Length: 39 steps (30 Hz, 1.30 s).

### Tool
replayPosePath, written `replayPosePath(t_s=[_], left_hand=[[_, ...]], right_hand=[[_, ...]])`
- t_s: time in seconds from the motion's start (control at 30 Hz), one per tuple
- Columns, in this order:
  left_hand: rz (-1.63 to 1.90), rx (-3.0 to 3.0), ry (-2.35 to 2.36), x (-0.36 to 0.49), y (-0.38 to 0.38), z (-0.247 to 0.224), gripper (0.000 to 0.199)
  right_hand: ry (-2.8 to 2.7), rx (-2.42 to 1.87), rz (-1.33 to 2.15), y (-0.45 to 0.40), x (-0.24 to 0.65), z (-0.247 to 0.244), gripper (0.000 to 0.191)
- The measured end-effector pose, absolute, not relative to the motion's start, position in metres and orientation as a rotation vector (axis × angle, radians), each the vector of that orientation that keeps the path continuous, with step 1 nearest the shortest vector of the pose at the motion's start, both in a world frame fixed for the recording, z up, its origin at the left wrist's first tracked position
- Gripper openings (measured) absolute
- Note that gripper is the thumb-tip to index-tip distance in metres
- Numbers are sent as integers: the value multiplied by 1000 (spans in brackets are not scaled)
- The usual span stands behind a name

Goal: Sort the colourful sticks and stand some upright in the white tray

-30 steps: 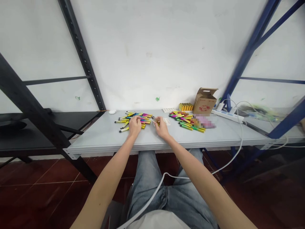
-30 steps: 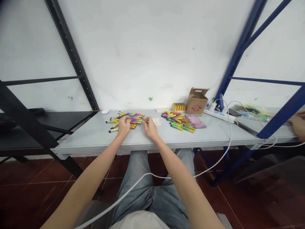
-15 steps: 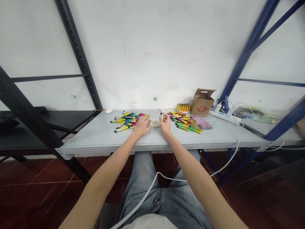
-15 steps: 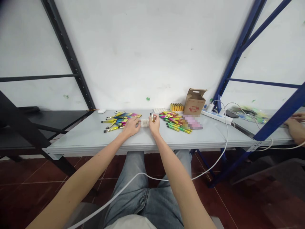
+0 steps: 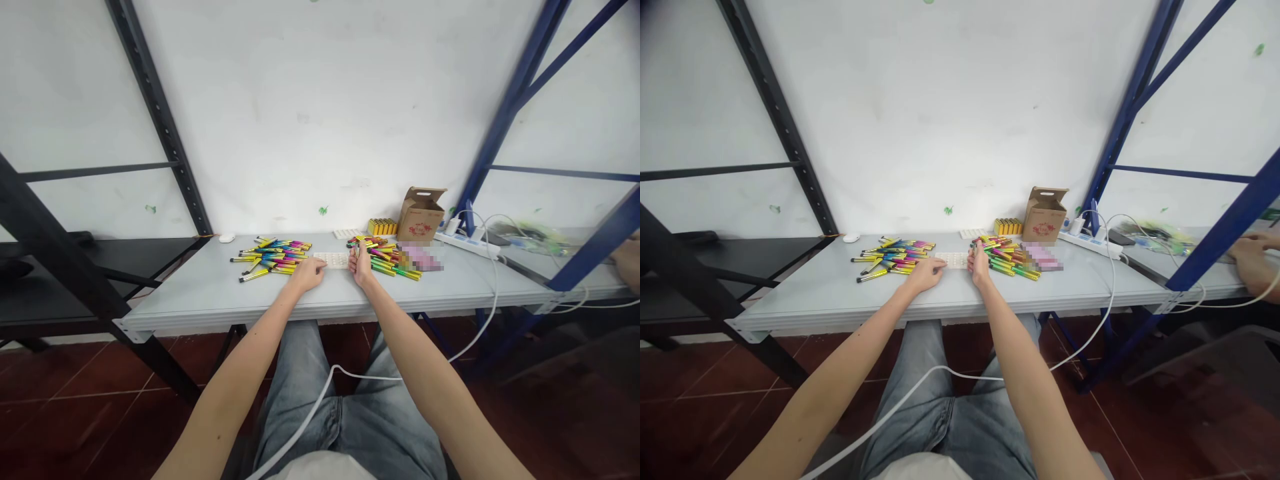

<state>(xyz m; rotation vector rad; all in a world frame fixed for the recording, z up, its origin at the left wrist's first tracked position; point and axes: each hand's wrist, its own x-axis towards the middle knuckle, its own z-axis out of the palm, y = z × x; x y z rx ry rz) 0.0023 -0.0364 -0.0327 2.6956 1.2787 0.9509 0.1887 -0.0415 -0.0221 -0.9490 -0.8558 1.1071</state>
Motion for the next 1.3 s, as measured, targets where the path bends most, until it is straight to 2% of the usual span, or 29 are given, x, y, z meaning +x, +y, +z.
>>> replayPosePath(t_s=[0.1,0.23,0.97,1.3], left_hand=[[955,2677,1241,3,-38,-32,34],[987,2655,1244,3,-39,-33,33],[977,2648,1271,-3,-41,-30,27],[991,2626,1258,-3,-38,-32,25]], right_hand=[[-779,-821,1326,-48,196,-18,47],[-786,-784,1430,-52,201,-15,45],[-885,-715,1421,-46,198,-25,45],[-851,-850,1357,-54,195,-19,34]])
